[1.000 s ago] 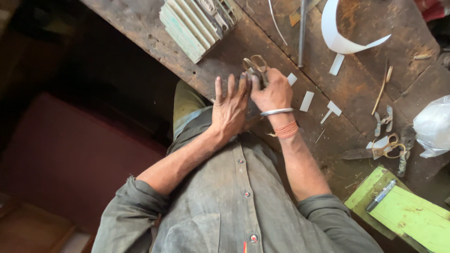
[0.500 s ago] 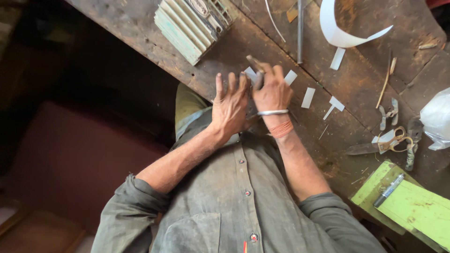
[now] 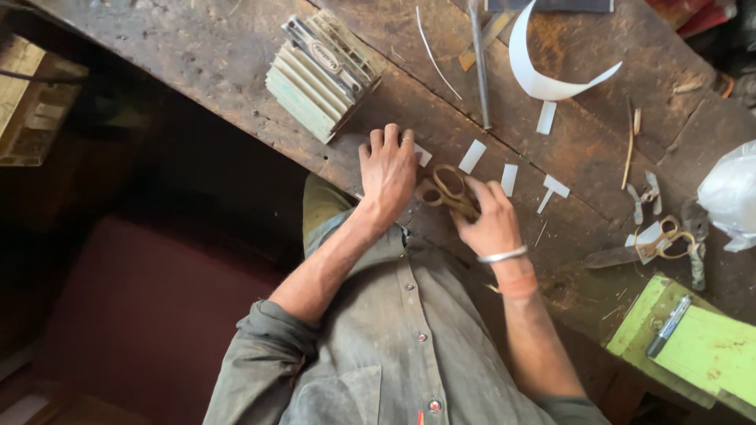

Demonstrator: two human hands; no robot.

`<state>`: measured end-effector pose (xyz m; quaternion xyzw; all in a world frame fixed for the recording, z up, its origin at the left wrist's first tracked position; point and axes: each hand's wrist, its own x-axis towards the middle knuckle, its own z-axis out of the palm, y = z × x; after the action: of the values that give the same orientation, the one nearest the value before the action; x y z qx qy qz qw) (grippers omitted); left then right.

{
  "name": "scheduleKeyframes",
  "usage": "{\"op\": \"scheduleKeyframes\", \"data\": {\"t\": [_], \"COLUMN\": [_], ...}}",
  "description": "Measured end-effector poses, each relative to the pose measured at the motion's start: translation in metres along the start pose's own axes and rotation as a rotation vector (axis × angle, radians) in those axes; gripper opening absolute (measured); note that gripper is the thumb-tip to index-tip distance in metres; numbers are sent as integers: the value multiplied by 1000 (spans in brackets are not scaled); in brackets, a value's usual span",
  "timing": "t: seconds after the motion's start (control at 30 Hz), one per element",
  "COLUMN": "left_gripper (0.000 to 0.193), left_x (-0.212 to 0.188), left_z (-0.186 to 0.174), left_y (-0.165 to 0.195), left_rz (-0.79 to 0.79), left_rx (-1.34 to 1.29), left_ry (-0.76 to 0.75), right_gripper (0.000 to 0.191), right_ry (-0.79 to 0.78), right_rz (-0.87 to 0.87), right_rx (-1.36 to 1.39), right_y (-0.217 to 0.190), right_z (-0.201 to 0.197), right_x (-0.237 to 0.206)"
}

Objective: The person sits at a workbench and cuts small white paper pieces with scissors, folding and trimming them by hand, and handles a green ribbed metal object, producing white cutout letters on the bench.

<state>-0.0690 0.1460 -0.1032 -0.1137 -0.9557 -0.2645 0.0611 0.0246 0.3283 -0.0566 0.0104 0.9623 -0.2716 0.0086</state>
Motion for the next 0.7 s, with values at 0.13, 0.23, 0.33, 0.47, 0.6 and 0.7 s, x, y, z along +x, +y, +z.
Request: {"op": "scheduleKeyframes", "data": {"t": [0.13, 0.23, 0.33, 0.47, 0.6, 0.7], "left_gripper": [36, 37, 43, 48, 29, 22], "left_x": [9, 16, 4, -32, -66, -81], "left_z": [-11, -33, -56, -72, -75, -74], "left_y": [3, 2, 1, -8, -30, -40], "left_rz": [-74, -388, -377, -475, -636, -644], "left_rx": [-67, -499, -728, -1080, -1181, -1228], "left_ry": [-104, -398, -498, -574, -564, -558], "right_gripper": [54, 55, 67, 57, 55, 53], "right_ry": [-50, -6, 115, 61, -94, -149], "right_rz": [7, -2, -198, -383, -539, -565], "right_rx": [-11, -60, 92, 165, 296, 332], "right_y": [0, -12, -29, -47, -54, -55], "right_z": [-19, -26, -20, -7, 1, 7], "right_x": [-21, -19, -7, 6, 5, 1]}}
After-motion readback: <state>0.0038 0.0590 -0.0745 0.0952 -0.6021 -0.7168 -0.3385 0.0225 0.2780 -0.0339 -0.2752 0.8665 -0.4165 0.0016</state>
